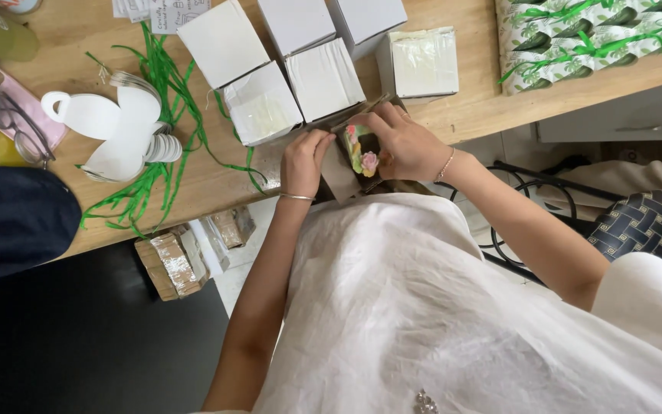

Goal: Packing small gift items into boxes and sealing them with tape.

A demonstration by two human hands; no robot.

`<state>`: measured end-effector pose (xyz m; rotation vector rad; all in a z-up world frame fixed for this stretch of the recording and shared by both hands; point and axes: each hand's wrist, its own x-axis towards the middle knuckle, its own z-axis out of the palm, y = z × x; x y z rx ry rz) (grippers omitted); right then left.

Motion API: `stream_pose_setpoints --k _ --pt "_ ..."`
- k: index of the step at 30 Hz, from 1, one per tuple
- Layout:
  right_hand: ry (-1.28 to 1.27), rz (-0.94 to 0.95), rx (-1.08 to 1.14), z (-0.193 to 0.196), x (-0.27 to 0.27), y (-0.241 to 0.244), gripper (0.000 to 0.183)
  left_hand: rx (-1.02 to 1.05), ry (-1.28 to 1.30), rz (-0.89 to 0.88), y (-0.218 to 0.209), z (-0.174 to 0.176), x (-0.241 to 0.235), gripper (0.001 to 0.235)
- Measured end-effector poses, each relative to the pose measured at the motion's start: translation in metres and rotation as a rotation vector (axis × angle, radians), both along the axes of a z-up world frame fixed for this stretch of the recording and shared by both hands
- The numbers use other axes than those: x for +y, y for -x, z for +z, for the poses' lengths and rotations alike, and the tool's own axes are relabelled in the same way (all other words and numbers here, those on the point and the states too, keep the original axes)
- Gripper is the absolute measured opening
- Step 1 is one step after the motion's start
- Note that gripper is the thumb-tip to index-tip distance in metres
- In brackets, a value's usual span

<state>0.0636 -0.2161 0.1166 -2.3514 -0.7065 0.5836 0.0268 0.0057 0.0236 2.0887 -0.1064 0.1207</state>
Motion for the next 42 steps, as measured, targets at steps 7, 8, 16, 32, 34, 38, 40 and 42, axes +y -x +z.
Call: stream_pose_setpoints --k 7,8,16,32,34,38,40,42 --pt "0.178 0.355 -0.3 -0.03 -0.012 -0.007 0.084 0.009 -0.08 0.011 -0.006 0.001 -0.002 0.018" --pt "0.262 0.405 -0.38 -0.041 -0.015 -0.008 0.082 0.026 -0.093 0.017 -0.007 0.001 -0.003 0.021" --pt "0.515 0.428 -0.245 -0.089 0.011 -0.012 0.078 0.138 -0.037 0.067 -0.004 -0.004 -0.011 0.022" --pt "0.038 0.072 -0.218 -0.003 -0.018 0.006 0.044 0.092 0.279 0.098 0.021 0.012 -0.034 0.043" --pt "-0.034 -0.007 -0.273 -0.007 -0.034 0.012 0.039 0.097 0.295 0.083 0.022 0.008 -0.036 0.046" --pt "0.006 -0.03 -0.43 -0.016 -0.043 0.017 0.043 0.032 0.269 0.081 0.021 0.001 -0.041 0.047" --pt "-0.005 -0.026 -0.433 -0.006 -0.034 0.015 0.051 0.06 0.236 0.079 0.018 0.006 -0.042 0.046" --pt "-0.015 -0.025 -0.437 -0.003 -0.026 0.01 0.059 0.086 0.203 0.076 0.014 0.014 -0.042 0.045"
